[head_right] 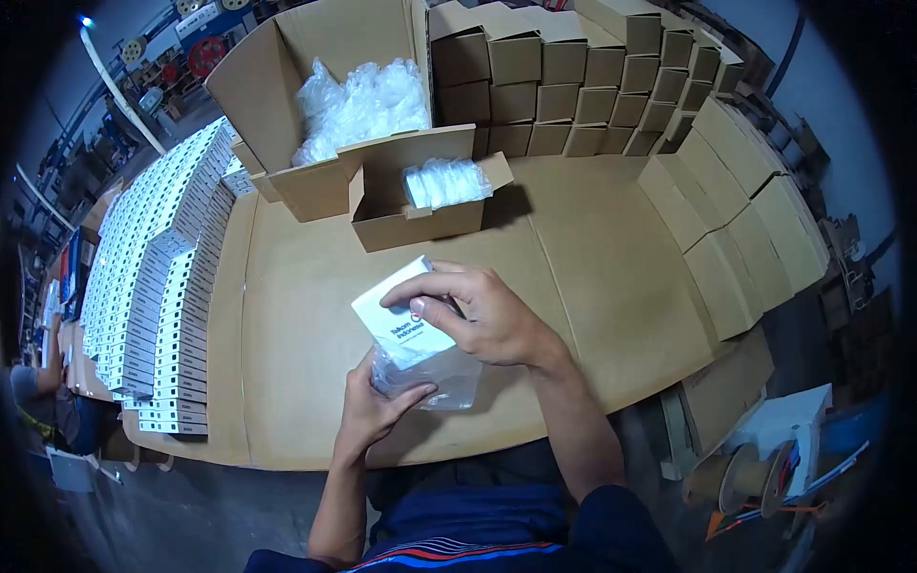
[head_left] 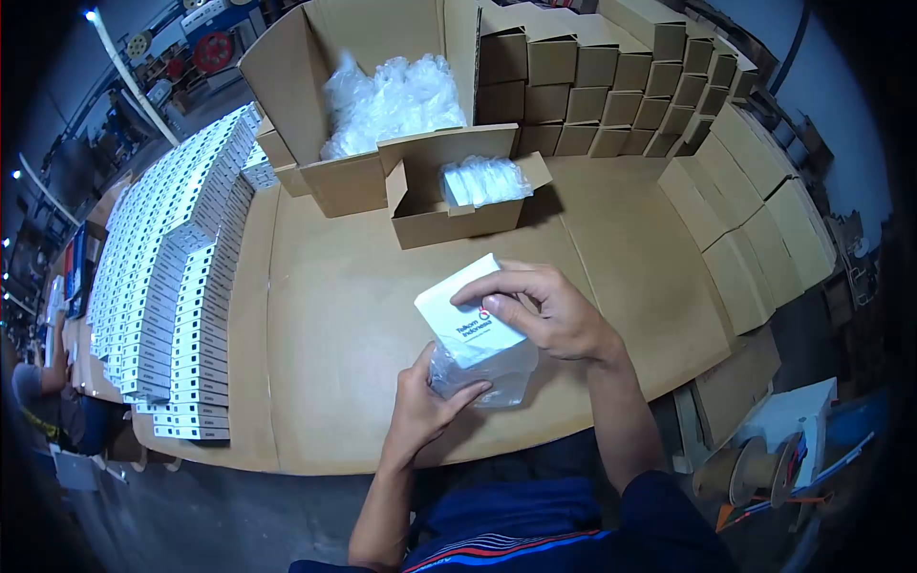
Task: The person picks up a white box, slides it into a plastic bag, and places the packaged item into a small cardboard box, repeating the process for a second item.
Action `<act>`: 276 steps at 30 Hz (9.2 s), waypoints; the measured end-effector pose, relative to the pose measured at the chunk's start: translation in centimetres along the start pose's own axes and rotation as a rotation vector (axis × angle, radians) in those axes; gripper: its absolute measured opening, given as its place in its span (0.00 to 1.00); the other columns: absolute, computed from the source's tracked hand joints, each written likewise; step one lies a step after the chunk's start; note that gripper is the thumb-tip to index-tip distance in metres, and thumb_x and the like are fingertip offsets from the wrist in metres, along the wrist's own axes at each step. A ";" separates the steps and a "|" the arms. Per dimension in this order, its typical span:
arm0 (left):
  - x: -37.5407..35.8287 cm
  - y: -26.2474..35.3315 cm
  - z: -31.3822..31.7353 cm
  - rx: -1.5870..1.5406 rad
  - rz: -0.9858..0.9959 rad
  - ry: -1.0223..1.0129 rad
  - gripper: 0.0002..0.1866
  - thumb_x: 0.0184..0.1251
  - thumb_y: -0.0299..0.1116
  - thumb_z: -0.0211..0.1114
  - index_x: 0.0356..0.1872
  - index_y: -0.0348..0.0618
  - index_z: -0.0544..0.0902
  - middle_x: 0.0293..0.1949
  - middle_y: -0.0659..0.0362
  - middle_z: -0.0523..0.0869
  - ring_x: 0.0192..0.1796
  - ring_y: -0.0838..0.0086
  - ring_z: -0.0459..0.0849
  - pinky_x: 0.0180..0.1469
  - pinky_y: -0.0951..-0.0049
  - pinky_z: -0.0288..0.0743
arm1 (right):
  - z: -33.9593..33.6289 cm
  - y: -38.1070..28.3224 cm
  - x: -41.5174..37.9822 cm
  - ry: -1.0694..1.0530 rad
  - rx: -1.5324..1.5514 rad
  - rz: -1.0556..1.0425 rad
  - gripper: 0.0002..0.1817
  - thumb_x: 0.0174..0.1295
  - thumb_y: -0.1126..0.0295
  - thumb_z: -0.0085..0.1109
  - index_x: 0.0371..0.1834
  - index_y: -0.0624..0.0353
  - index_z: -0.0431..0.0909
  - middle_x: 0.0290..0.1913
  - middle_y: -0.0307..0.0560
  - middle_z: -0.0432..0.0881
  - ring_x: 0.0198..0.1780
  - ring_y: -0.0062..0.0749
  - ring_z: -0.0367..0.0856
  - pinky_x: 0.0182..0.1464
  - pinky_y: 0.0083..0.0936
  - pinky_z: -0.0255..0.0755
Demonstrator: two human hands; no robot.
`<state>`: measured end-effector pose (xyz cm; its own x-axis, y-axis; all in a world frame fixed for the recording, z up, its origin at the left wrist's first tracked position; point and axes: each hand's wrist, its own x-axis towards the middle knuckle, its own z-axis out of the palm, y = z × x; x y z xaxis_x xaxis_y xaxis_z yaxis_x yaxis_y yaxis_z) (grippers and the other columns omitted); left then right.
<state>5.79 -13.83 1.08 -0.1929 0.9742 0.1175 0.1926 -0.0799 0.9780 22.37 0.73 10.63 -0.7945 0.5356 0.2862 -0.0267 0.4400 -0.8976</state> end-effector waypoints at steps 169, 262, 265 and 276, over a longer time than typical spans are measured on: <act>4.6 -1.2 -4.7 -0.155 -0.131 -0.022 0.14 0.82 0.34 0.60 0.57 0.33 0.84 0.41 0.57 0.88 0.44 0.79 0.86 0.45 0.73 0.84 | 0.5 1.7 -0.3 -0.081 -0.602 -0.096 0.14 0.59 0.70 0.74 0.45 0.60 0.83 0.38 0.51 0.85 0.37 0.50 0.85 0.41 0.41 0.79; 8.5 -0.5 -31.6 0.893 0.424 1.010 0.18 0.52 0.13 0.72 0.45 0.42 0.89 0.55 0.49 0.79 0.61 0.53 0.81 0.60 0.56 0.77 | 23.1 2.6 32.2 -0.330 0.515 0.224 0.28 0.79 0.64 0.57 0.79 0.51 0.64 0.57 0.44 0.80 0.45 0.23 0.82 0.46 0.24 0.80; 8.1 1.1 -26.5 0.860 0.480 0.877 0.19 0.49 0.14 0.75 0.43 0.42 0.88 0.56 0.50 0.79 0.61 0.53 0.81 0.60 0.57 0.78 | 20.2 3.4 28.5 -0.278 0.695 0.198 0.21 0.80 0.67 0.55 0.73 0.55 0.73 0.53 0.38 0.81 0.48 0.17 0.79 0.47 0.21 0.79; 22.3 7.6 -19.4 0.506 0.539 0.412 0.05 0.69 0.24 0.68 0.41 0.33 0.85 0.36 0.50 0.87 0.37 0.64 0.87 0.44 0.68 0.81 | 1.5 2.8 21.4 0.063 0.228 0.189 0.12 0.76 0.80 0.49 0.51 0.68 0.85 0.50 0.45 0.82 0.50 0.25 0.82 0.48 0.22 0.87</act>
<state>-15.71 3.14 14.51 -0.2673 0.6673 0.6952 0.7476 -0.3116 0.5865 4.37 12.30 13.72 -0.7595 0.6391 0.1209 -0.0231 0.1593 -0.9870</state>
